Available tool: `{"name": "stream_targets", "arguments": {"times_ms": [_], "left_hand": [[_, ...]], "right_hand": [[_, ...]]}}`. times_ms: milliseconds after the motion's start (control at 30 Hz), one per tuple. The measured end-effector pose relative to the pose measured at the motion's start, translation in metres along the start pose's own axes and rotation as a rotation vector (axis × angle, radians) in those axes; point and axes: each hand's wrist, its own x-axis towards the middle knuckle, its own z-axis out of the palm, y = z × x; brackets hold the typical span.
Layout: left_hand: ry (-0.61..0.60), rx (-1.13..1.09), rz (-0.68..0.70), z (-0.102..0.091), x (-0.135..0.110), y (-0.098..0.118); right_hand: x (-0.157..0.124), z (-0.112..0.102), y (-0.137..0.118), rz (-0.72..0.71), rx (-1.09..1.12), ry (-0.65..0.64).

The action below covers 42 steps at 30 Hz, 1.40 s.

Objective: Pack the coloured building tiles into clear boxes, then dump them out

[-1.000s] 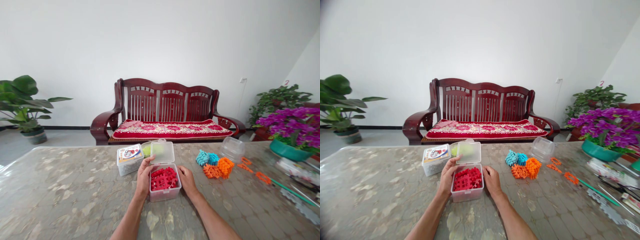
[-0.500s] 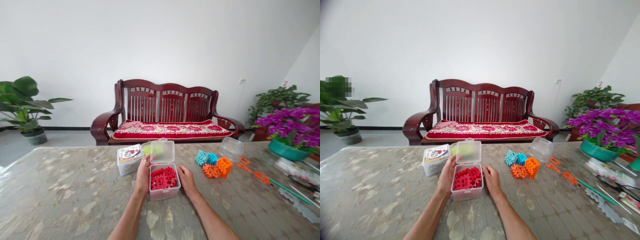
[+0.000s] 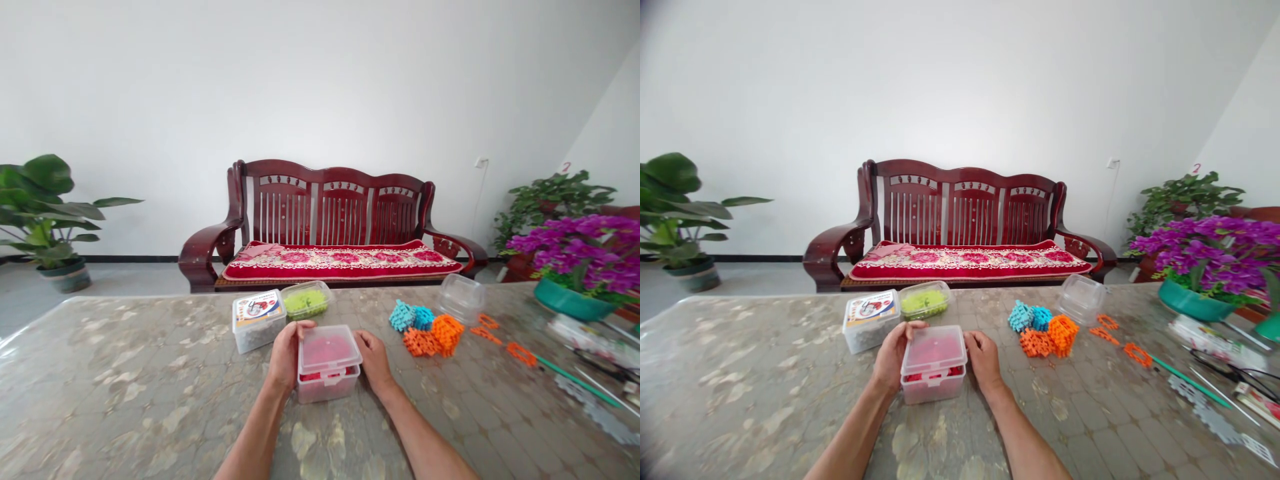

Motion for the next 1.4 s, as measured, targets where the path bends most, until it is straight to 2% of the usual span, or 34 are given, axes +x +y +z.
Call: {"name": "stream_targets", "arguments": {"times_ms": [100, 200, 300, 400, 500, 667, 1133, 1267, 1400], "left_hand": [[-0.049, 0.175, 0.119, -0.005, 0.002, -0.002], [-0.083, 0.345, 0.182, -0.008, 0.003, 0.0], [-0.092, 0.414, 0.19, -0.008, 0.003, 0.001], [-0.096, 0.443, 0.203, -0.008, 0.003, 0.001], [-0.106, 0.466, 0.215, -0.01, 0.003, 0.0], [-0.112, 0.494, 0.235, -0.011, 0.005, 0.001], [-0.117, 0.672, 0.297, -0.009, 0.005, 0.0], [-0.203, 0.764, 0.322, -0.006, 0.0, 0.011], [-0.431, 0.982, 0.366, -0.002, -0.015, 0.031]], "right_hand": [[0.001, -0.002, 0.001, 0.027, 0.058, 0.082], [0.003, -0.006, -0.012, 0.023, 0.116, 0.135], [0.002, -0.011, -0.043, -0.085, 0.086, 0.007], [-0.003, -0.011, -0.076, -0.238, -0.136, -0.132], [-0.01, -0.003, -0.092, -0.334, -0.4, -0.197], [-0.021, 0.017, -0.083, -0.406, -0.748, -0.288], [-0.024, 0.027, -0.076, -0.551, -1.041, -0.209], [-0.023, 0.028, -0.076, -0.567, -1.076, -0.211], [-0.021, 0.027, -0.078, -0.571, -1.092, -0.24]]}}
